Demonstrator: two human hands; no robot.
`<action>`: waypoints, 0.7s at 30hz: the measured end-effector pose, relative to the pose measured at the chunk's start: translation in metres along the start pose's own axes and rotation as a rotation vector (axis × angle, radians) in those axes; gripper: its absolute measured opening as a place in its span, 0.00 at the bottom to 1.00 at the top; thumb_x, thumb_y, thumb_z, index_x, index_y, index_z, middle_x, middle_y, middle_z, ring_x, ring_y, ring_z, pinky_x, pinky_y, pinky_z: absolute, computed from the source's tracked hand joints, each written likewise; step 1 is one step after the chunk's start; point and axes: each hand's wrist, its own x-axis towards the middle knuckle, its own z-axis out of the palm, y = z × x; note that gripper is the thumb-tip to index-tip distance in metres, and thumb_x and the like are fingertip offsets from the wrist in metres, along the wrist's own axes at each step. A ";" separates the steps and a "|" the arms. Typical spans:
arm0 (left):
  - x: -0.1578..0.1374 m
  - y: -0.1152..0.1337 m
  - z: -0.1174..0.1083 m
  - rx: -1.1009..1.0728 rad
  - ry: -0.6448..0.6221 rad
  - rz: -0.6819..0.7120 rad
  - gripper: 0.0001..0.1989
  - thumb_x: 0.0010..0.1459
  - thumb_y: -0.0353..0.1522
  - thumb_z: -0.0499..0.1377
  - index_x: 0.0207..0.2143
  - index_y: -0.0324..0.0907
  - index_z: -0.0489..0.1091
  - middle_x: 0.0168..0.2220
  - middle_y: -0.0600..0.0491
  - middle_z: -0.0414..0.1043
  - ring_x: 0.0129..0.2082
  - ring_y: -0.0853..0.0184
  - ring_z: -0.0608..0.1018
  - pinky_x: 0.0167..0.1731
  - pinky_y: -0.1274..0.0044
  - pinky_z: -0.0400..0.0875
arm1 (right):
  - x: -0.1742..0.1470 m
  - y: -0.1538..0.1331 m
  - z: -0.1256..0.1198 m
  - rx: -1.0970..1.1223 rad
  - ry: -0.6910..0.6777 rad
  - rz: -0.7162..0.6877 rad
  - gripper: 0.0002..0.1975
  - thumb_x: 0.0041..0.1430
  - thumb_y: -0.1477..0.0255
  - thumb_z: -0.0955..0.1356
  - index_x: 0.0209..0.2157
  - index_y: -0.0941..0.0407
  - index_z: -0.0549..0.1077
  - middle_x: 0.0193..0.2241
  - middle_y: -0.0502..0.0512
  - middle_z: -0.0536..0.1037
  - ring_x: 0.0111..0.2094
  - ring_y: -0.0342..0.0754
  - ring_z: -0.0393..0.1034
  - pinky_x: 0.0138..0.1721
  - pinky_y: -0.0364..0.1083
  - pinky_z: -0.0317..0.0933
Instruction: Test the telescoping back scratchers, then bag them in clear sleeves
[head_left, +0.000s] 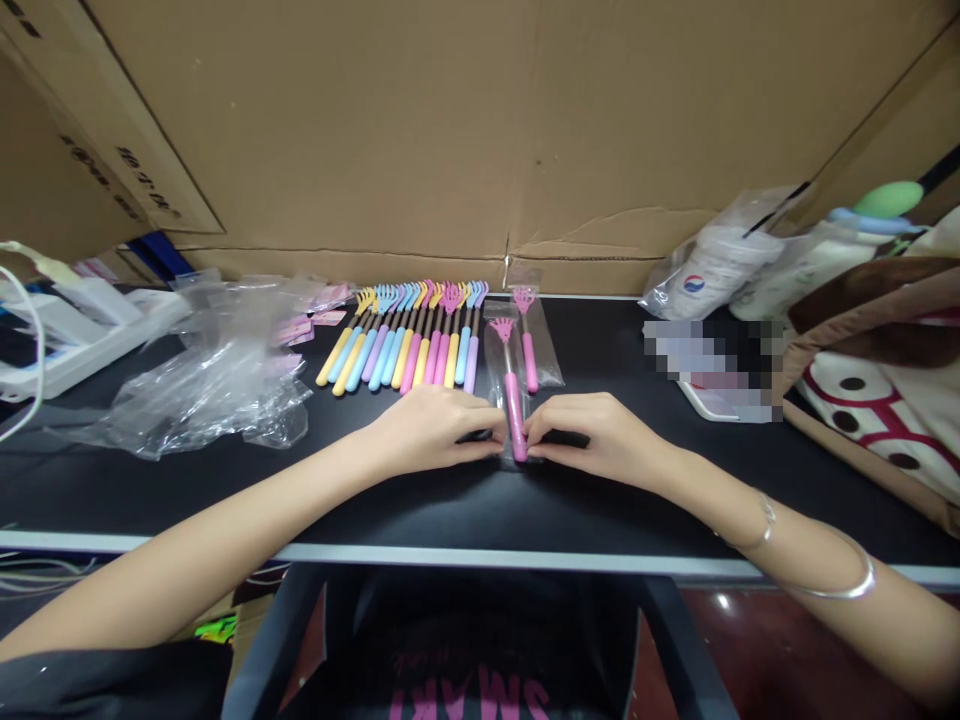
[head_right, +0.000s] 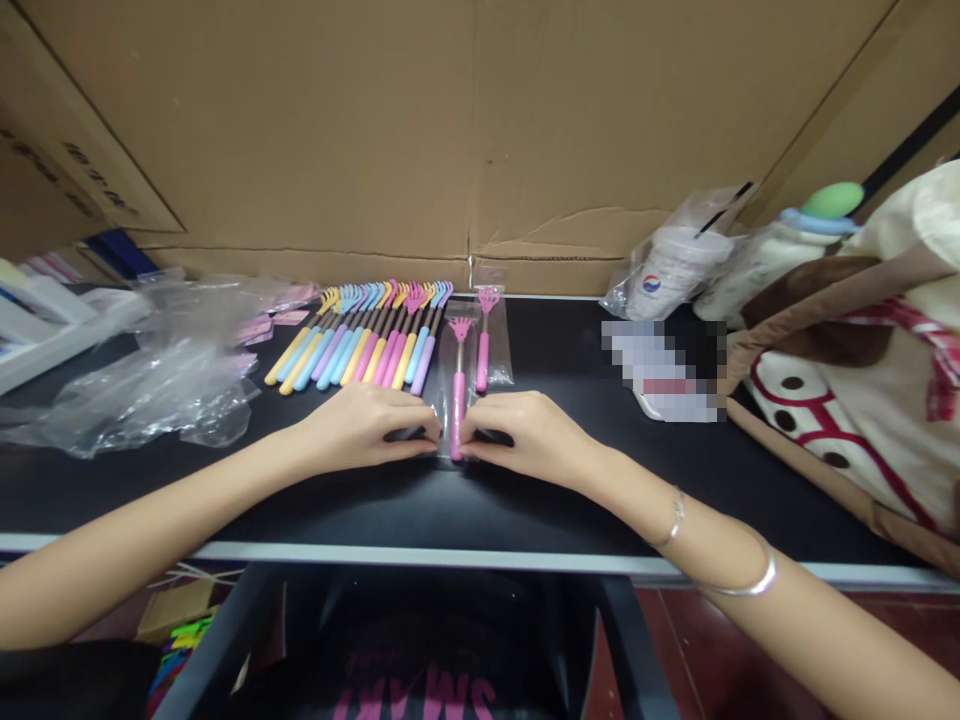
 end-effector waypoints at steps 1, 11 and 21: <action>0.000 0.001 0.000 0.013 0.002 0.004 0.08 0.64 0.37 0.54 0.36 0.44 0.71 0.31 0.58 0.75 0.28 0.72 0.75 0.25 0.81 0.58 | 0.000 0.000 0.001 -0.005 0.001 0.006 0.06 0.62 0.70 0.66 0.36 0.55 0.75 0.34 0.51 0.79 0.35 0.43 0.73 0.38 0.41 0.62; -0.002 0.002 -0.002 0.063 -0.004 -0.010 0.12 0.65 0.40 0.52 0.38 0.46 0.73 0.28 0.56 0.73 0.29 0.71 0.75 0.27 0.80 0.58 | 0.000 0.001 0.004 -0.072 -0.006 0.059 0.07 0.64 0.69 0.63 0.35 0.55 0.73 0.33 0.54 0.75 0.34 0.44 0.71 0.35 0.42 0.62; 0.001 0.002 0.002 -0.076 0.035 -0.167 0.10 0.63 0.39 0.55 0.35 0.45 0.74 0.30 0.57 0.74 0.30 0.71 0.74 0.29 0.80 0.58 | 0.004 0.004 0.004 0.081 0.054 0.165 0.08 0.59 0.66 0.68 0.32 0.56 0.75 0.31 0.53 0.75 0.34 0.45 0.69 0.37 0.44 0.61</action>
